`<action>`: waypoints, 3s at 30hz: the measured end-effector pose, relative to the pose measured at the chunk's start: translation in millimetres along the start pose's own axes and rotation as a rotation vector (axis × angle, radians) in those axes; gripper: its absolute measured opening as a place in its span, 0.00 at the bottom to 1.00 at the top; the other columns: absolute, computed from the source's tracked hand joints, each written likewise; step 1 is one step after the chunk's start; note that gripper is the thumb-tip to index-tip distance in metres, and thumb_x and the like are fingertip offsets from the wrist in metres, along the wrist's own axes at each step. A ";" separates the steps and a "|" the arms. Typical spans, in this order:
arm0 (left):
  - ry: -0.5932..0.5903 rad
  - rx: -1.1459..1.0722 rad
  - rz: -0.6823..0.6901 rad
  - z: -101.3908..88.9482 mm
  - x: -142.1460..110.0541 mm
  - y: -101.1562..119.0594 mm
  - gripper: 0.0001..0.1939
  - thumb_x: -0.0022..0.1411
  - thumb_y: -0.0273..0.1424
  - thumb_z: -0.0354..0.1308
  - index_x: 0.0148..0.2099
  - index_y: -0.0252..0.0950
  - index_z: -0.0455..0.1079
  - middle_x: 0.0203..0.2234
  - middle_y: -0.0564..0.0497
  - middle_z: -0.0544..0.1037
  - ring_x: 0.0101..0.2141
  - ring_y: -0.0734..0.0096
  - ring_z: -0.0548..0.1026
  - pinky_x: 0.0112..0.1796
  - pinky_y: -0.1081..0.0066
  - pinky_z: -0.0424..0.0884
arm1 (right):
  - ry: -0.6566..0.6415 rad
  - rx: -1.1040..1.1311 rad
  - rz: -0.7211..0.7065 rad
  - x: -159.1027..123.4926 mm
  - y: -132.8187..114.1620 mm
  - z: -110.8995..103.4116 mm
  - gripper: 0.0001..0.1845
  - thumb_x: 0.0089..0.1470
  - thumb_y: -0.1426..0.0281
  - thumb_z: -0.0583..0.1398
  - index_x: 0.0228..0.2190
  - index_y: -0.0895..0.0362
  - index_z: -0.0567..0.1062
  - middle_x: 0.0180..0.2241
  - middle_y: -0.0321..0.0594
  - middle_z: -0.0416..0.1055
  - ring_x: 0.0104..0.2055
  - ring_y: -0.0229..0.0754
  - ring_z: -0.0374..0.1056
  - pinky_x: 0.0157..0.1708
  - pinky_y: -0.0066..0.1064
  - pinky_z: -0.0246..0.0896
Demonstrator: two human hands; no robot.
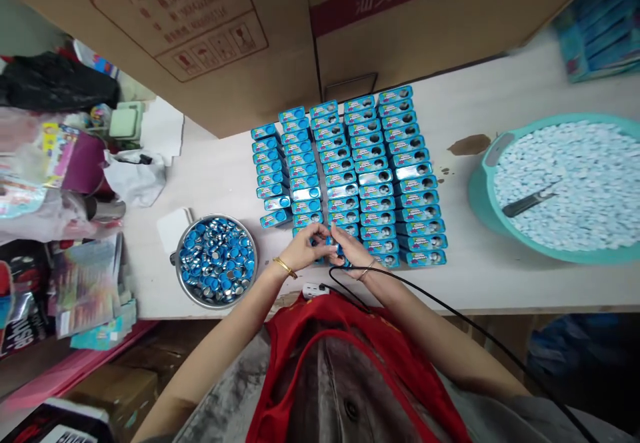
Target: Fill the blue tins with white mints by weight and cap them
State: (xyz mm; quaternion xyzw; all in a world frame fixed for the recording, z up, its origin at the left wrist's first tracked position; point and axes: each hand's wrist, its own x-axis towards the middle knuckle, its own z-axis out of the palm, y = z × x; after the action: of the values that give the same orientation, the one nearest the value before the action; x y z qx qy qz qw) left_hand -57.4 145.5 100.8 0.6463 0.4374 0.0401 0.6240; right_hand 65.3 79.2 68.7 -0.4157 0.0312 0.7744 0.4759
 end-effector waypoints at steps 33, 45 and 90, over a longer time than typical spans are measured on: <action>0.161 0.859 -0.522 -18.9 74.2 -9.4 0.11 0.58 0.38 0.58 0.39 0.35 0.70 0.37 0.40 0.77 0.42 0.54 0.75 0.39 0.64 0.67 | 0.366 -0.046 -0.206 1.1 -15.3 -14.5 0.18 0.41 0.62 0.64 0.37 0.54 0.73 0.21 0.30 0.70 0.16 0.30 0.59 0.12 0.21 0.52; 0.194 0.523 -0.187 1.8 17.6 -2.6 0.11 0.56 0.34 0.60 0.41 0.35 0.69 0.28 0.51 0.75 0.31 0.69 0.73 0.33 0.73 0.67 | 0.266 -0.252 -0.171 -12.2 11.9 -1.0 0.21 0.40 0.68 0.59 0.41 0.56 0.69 0.18 0.28 0.66 0.13 0.32 0.59 0.09 0.21 0.48; 0.391 -0.302 -0.247 44.8 -22.2 -29.7 0.09 0.46 0.23 0.57 0.34 0.33 0.66 0.20 0.55 0.72 0.25 0.75 0.72 0.28 0.76 0.69 | 0.289 -0.388 -0.485 -16.4 54.4 -10.6 0.31 0.49 0.61 0.58 0.55 0.48 0.59 0.32 0.33 0.73 0.14 0.31 0.58 0.14 0.25 0.56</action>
State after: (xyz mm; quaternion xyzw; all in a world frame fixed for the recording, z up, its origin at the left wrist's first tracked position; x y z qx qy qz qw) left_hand -59.5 92.5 77.1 0.4677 0.6140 0.1525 0.6172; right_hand 33.5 33.2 53.9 -0.5992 -0.1490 0.5634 0.5489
